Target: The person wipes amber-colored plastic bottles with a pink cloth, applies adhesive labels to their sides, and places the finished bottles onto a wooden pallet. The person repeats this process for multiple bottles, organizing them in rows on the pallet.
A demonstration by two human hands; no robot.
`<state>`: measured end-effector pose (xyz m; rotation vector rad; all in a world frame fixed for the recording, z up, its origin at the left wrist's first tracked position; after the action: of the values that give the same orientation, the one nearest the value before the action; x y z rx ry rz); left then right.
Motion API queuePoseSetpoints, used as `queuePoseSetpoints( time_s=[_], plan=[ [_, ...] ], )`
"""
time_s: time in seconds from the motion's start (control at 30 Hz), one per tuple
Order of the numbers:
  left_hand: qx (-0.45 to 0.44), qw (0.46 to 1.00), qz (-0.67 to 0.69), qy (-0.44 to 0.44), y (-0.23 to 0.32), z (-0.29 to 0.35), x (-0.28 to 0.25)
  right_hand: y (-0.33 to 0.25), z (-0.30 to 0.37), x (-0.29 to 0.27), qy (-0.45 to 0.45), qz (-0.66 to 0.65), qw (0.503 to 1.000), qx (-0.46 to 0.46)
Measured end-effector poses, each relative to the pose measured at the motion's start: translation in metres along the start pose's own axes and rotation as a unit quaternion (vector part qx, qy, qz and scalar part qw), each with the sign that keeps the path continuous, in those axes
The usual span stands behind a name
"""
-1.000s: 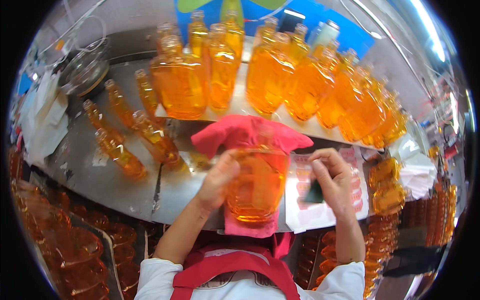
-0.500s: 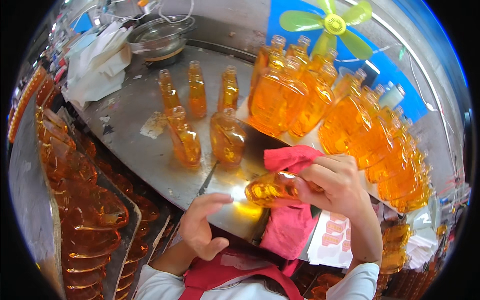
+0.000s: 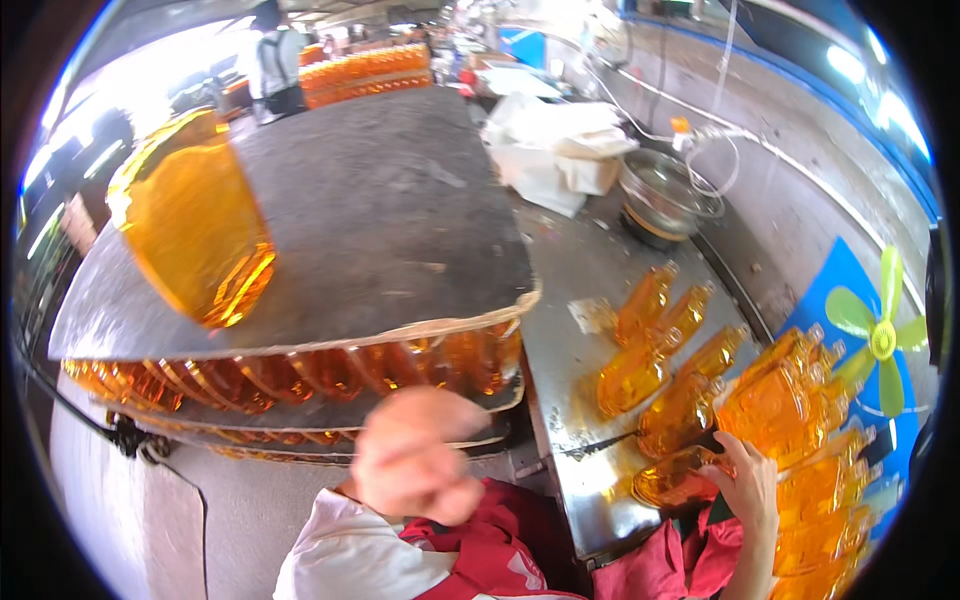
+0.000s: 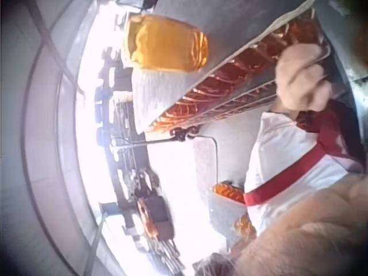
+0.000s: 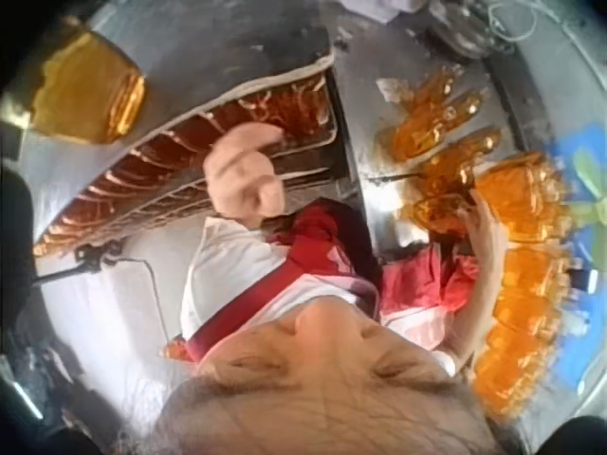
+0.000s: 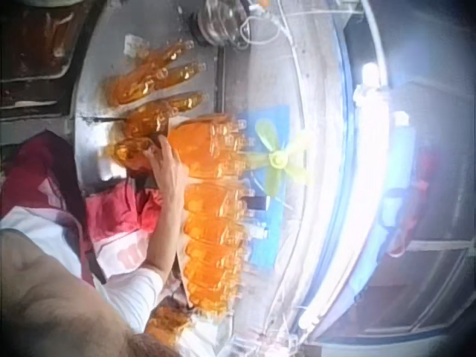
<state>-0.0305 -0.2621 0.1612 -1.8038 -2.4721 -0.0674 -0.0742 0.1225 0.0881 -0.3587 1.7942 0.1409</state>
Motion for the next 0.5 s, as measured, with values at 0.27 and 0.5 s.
queuePoseSetpoints(
  time_s=[0.27,0.5],
  plan=[
    [-0.14,0.786,-0.583,0.151,-0.005,-0.122,-0.146,-0.036,0.046,-0.05,0.083,-0.024,0.996,-0.026],
    [-0.17,0.785,-0.585,0.115,-0.086,-0.109,-0.222,-0.099,0.104,-0.041,0.195,-0.119,0.969,-0.099]
  ],
)
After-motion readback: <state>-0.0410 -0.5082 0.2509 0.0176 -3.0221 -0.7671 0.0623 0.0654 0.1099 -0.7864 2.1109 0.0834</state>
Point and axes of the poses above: each hand's wrist, its own z-axis away from the middle knuckle, its own x-axis out of the palm, y = z × x, the point moved 7 cm from there along -z, towards the middle knuckle, and after that the axes turned 6 degrees about -x, right-handed, at the moved point
